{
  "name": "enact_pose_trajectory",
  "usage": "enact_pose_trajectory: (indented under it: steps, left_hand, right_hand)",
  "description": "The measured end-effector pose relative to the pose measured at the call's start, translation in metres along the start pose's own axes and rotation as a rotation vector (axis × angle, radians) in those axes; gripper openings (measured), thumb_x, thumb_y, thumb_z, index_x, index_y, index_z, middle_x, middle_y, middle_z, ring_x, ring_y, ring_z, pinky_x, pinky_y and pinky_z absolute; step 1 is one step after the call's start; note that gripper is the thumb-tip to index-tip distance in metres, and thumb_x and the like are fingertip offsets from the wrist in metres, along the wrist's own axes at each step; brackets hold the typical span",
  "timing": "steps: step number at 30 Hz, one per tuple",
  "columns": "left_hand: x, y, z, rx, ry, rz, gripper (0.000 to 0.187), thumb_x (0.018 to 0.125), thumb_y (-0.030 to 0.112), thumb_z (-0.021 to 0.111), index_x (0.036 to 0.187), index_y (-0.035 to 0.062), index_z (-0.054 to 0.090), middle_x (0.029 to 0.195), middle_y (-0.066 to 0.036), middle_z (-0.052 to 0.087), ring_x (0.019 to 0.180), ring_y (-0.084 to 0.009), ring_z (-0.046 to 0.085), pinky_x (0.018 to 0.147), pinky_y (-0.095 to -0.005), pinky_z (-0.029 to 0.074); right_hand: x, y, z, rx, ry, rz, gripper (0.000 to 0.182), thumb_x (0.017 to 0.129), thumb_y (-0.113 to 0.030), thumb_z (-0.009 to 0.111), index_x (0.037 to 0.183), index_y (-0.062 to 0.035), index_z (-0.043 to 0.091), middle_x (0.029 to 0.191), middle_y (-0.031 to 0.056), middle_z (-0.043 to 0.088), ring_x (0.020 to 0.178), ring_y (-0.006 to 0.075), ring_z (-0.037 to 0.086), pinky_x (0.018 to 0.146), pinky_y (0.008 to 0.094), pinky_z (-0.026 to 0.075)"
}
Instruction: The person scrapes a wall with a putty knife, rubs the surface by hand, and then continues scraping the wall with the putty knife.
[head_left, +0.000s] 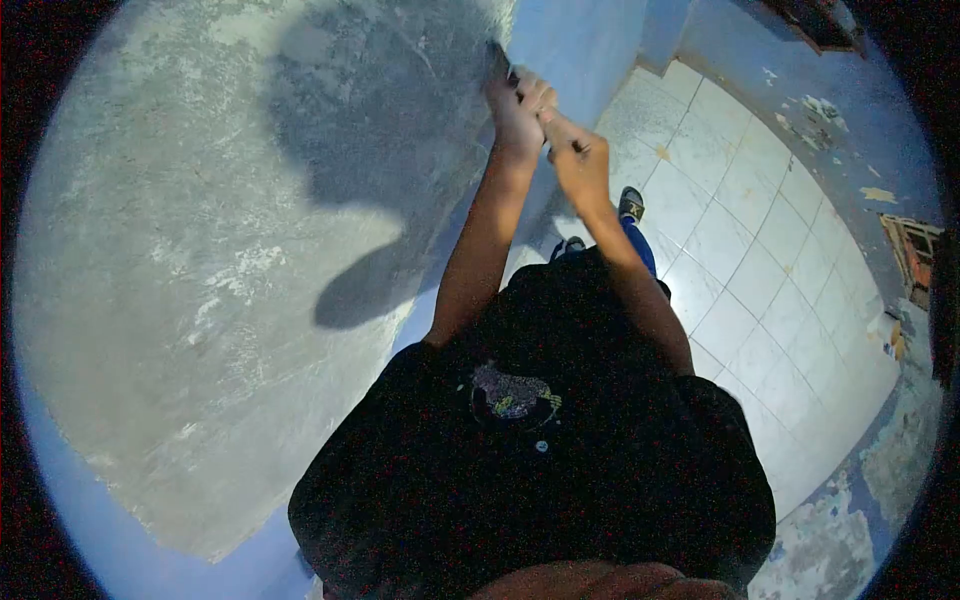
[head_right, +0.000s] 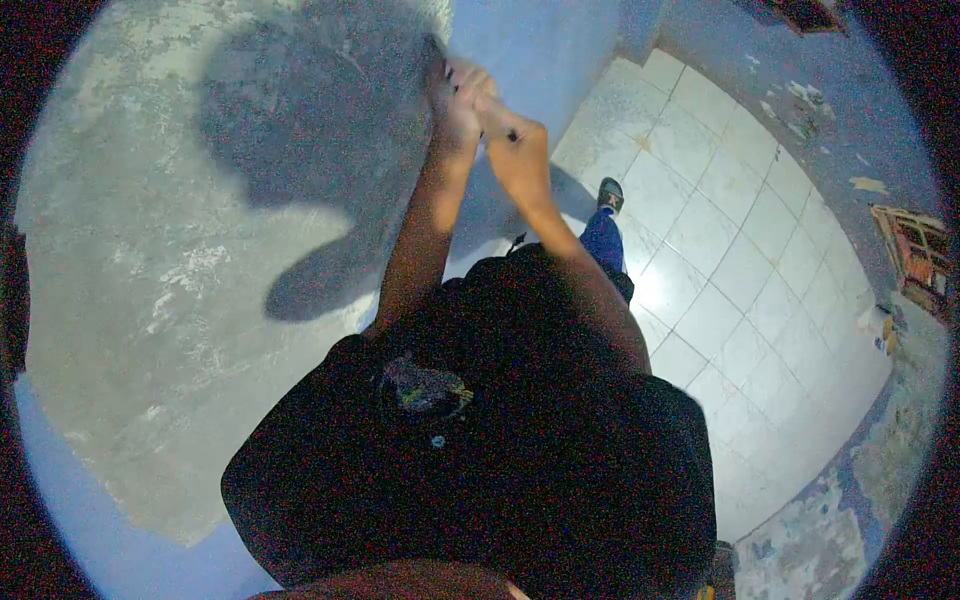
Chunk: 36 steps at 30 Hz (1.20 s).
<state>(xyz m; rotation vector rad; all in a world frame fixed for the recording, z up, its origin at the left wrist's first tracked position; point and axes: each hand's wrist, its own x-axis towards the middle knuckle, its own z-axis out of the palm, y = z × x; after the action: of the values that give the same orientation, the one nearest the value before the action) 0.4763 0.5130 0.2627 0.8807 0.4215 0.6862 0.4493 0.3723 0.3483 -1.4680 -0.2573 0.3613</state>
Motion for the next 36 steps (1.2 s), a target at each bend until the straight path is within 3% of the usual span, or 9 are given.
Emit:
enact_pose_trajectory:
  steps: [5, 8, 12, 13, 16, 25, 28, 31, 36]
  left_hand:
    - [0.012, -0.023, -0.056, 0.894, -0.259, 0.368, 0.029, 0.094, 0.020, 0.044, 0.118, 0.0050, 0.047, 0.108, -0.010, 0.052, 0.103, -0.0265, 0.055, 0.090, -0.0432, 0.049]
    - [0.008, -0.002, -0.005, -0.208, -0.004, -0.088, 0.032, 0.096, 0.022, 0.042, 0.123, 0.0044, 0.045, 0.112, -0.011, 0.052, 0.105, -0.0275, 0.054, 0.092, -0.0445, 0.048]
    - [0.001, -0.023, -0.017, -0.020, 0.029, 0.050, 0.034, 0.099, 0.026, 0.036, 0.127, 0.0069, 0.040, 0.113, -0.011, 0.048, 0.106, -0.0284, 0.050, 0.093, -0.0466, 0.046]
    - [0.061, -0.073, -0.107, -0.218, -0.716, 0.234, 0.036, 0.099, 0.026, 0.034, 0.128, 0.0053, 0.038, 0.117, -0.012, 0.046, 0.110, -0.0303, 0.048, 0.095, -0.0471, 0.045]
    - [0.024, -0.044, -0.037, 0.088, 0.011, 0.122, 0.031, 0.099, 0.029, 0.039, 0.117, 0.0057, 0.047, 0.104, -0.010, 0.052, 0.097, -0.0261, 0.054, 0.088, -0.0402, 0.048]
    - [-0.010, 0.033, -0.005, -0.510, -0.403, -0.461, 0.035, 0.095, 0.041, 0.046, 0.102, 0.0074, 0.054, 0.086, -0.008, 0.059, 0.079, -0.0232, 0.059, 0.078, -0.0322, 0.049]
    - [-0.044, 0.037, -0.025, -0.195, 0.045, -0.483, 0.047, 0.095, 0.043, 0.046, 0.120, 0.0039, 0.049, 0.108, -0.015, 0.061, 0.097, -0.0292, 0.061, 0.092, -0.0377, 0.046]
    - [-0.107, 0.001, -0.119, -0.015, -0.222, -0.244, 0.059, 0.092, 0.044, 0.049, 0.133, 0.0019, 0.039, 0.122, -0.018, 0.056, 0.106, -0.0328, 0.057, 0.098, -0.0417, 0.041]
    - [-0.255, -0.050, -0.275, 0.328, 0.250, -0.662, 0.053, 0.091, 0.042, 0.051, 0.125, 0.0024, 0.044, 0.114, -0.016, 0.058, 0.099, -0.0306, 0.059, 0.091, -0.0407, 0.044]
  right_hand:
    - [-0.001, 0.003, -0.002, -0.017, 0.025, -0.080, 0.030, 0.090, -0.030, 0.062, 0.091, -0.0012, 0.071, 0.061, -0.0024, 0.051, 0.056, 0.0057, 0.044, 0.050, 0.0230, 0.035]
    - [0.003, 0.004, -0.003, -0.023, -0.002, -0.032, 0.031, 0.090, -0.029, 0.062, 0.090, 0.0007, 0.070, 0.060, -0.0019, 0.051, 0.056, 0.0059, 0.044, 0.050, 0.0234, 0.035]
    - [-0.001, -0.002, -0.002, 0.002, 0.025, -0.078, 0.032, 0.091, -0.029, 0.061, 0.093, 0.0011, 0.071, 0.060, -0.0024, 0.051, 0.055, 0.0054, 0.043, 0.049, 0.0231, 0.035]
    - [-0.006, 0.003, 0.003, -0.016, 0.028, -0.089, 0.033, 0.092, -0.030, 0.060, 0.094, 0.0007, 0.071, 0.060, -0.0027, 0.051, 0.055, 0.0052, 0.043, 0.049, 0.0230, 0.034]
    - [0.001, 0.008, 0.008, -0.036, 0.054, -0.114, 0.034, 0.092, -0.032, 0.059, 0.098, -0.0010, 0.071, 0.059, -0.0025, 0.050, 0.055, 0.0051, 0.043, 0.049, 0.0228, 0.034]
    - [-0.006, 0.012, 0.016, 0.048, 0.100, -0.060, 0.029, 0.093, -0.025, 0.058, 0.095, 0.0034, 0.066, 0.063, 0.0006, 0.053, 0.063, 0.0085, 0.047, 0.058, 0.0266, 0.041]
    - [-0.002, 0.010, 0.000, 0.005, 0.095, 0.030, 0.027, 0.092, -0.022, 0.060, 0.097, 0.0032, 0.066, 0.066, 0.0005, 0.056, 0.062, 0.0096, 0.048, 0.060, 0.0258, 0.042]
    - [0.026, 0.097, -0.037, -0.147, 0.237, -0.153, 0.034, 0.093, -0.031, 0.056, 0.101, 0.0009, 0.067, 0.068, 0.0049, 0.061, 0.060, 0.0116, 0.051, 0.058, 0.0282, 0.043]
    - [-0.028, 0.313, -0.214, -1.039, -0.111, 0.094, 0.037, 0.093, -0.037, 0.050, 0.094, -0.0039, 0.067, 0.061, 0.0060, 0.058, 0.054, 0.0191, 0.055, 0.052, 0.0371, 0.042]
